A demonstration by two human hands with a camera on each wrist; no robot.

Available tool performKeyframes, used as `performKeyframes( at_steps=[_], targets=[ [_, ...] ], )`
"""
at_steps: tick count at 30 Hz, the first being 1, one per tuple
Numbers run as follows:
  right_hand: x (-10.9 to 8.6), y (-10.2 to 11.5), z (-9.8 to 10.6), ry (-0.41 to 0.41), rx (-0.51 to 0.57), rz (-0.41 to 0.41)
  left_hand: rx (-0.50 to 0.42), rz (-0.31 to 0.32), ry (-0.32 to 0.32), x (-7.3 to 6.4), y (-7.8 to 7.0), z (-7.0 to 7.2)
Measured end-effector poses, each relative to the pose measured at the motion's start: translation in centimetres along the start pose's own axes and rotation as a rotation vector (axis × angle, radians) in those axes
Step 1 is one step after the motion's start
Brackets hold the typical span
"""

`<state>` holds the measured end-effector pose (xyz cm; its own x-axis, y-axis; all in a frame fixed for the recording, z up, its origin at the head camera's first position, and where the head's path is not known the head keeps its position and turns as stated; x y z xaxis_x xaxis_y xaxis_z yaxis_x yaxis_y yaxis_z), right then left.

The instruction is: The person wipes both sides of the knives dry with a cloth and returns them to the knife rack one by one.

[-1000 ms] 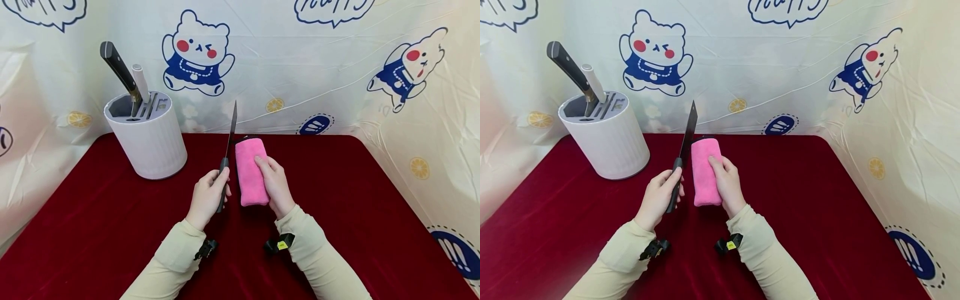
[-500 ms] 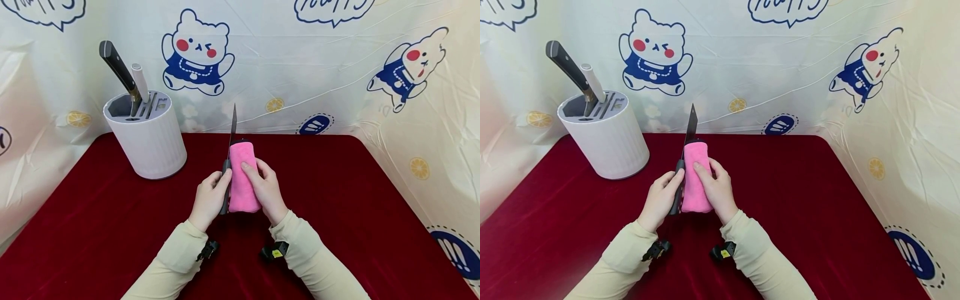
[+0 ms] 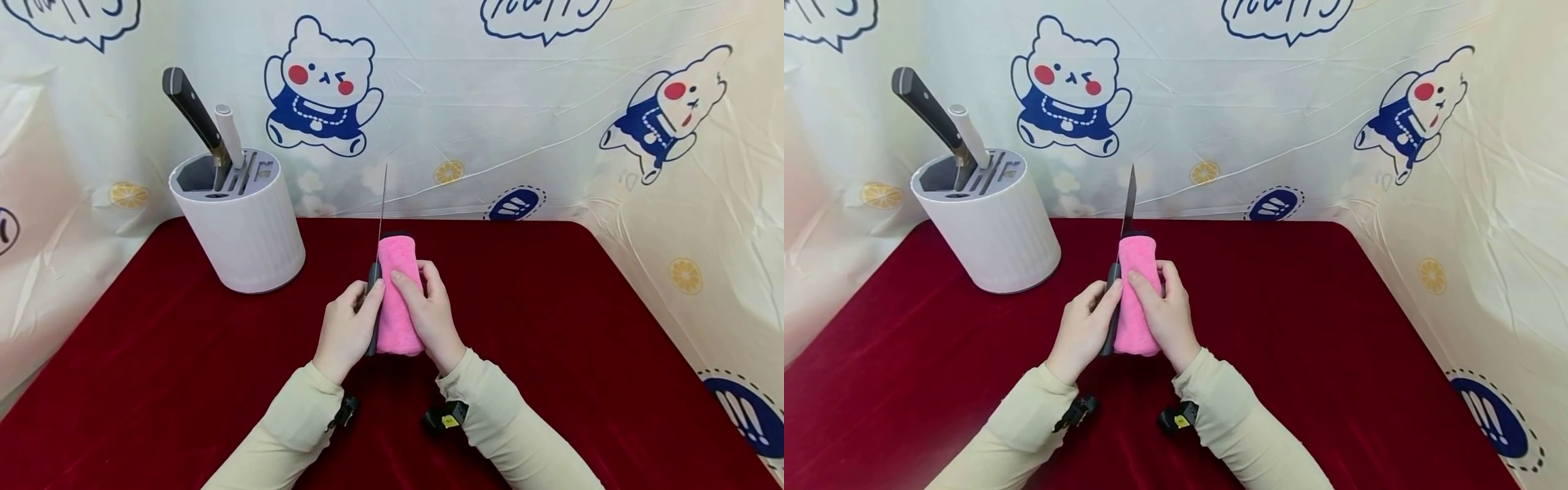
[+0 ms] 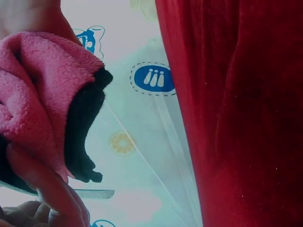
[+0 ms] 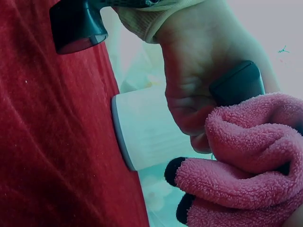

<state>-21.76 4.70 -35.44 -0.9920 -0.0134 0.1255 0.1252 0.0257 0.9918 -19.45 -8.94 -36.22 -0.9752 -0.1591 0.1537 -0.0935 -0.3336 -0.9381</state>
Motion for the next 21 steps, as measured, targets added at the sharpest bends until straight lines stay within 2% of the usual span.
performKeyframes(
  at_steps=[13, 21],
  targets=[
    [-0.03, 0.44, 0.20, 0.052, -0.021, -0.029, 0.083, -0.008, -0.008, 0.20, 0.02, 0.09],
    [0.08, 0.55, 0.36, 0.106, -0.019, -0.025, 0.066, -0.010, -0.008, 0.20, 0.07, 0.24]
  ],
)
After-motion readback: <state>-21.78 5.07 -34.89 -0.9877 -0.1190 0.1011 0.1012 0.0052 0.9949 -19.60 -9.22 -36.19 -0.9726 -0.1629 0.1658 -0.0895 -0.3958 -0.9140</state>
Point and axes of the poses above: each hand's wrist, its own x-axis towards the middle knuckle, its own z-axis out of the back of the hand, y = z × x, the point moved 2 cm from there along x, towards the middle knuckle, and after that the axes turned 3 degrees about -y, right-handed, at the moved point
